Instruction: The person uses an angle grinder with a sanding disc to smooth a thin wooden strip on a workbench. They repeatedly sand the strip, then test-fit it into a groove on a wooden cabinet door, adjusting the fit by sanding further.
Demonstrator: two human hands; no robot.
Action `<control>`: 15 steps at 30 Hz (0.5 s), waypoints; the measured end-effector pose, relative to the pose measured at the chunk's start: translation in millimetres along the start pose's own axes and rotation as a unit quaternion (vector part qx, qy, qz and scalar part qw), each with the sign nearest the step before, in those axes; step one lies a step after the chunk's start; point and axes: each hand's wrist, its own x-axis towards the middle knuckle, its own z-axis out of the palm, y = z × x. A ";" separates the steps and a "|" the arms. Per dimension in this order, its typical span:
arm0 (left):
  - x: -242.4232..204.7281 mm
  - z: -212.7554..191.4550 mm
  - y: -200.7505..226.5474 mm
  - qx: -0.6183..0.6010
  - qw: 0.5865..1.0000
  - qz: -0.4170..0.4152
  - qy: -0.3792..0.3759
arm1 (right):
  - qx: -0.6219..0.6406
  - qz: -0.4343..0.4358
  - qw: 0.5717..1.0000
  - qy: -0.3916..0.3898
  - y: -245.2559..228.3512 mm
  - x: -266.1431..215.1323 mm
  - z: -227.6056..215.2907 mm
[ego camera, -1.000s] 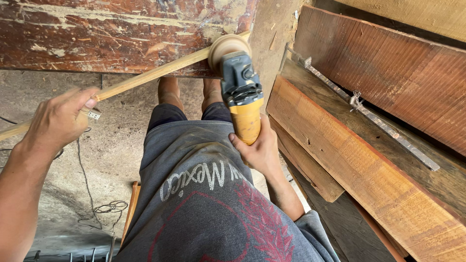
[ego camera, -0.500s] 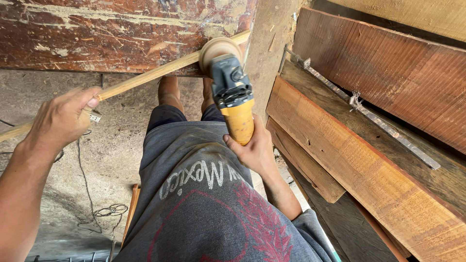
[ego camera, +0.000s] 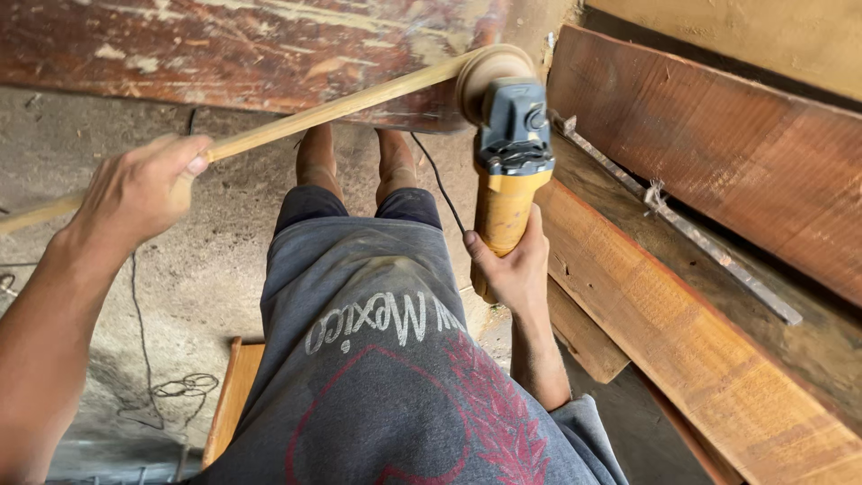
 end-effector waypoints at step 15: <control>1.5 4.8 -9.7 -0.037 0.994 0.082 0.067 | -0.069 -0.123 0.980 -0.144 -31.3 -27.3 86.6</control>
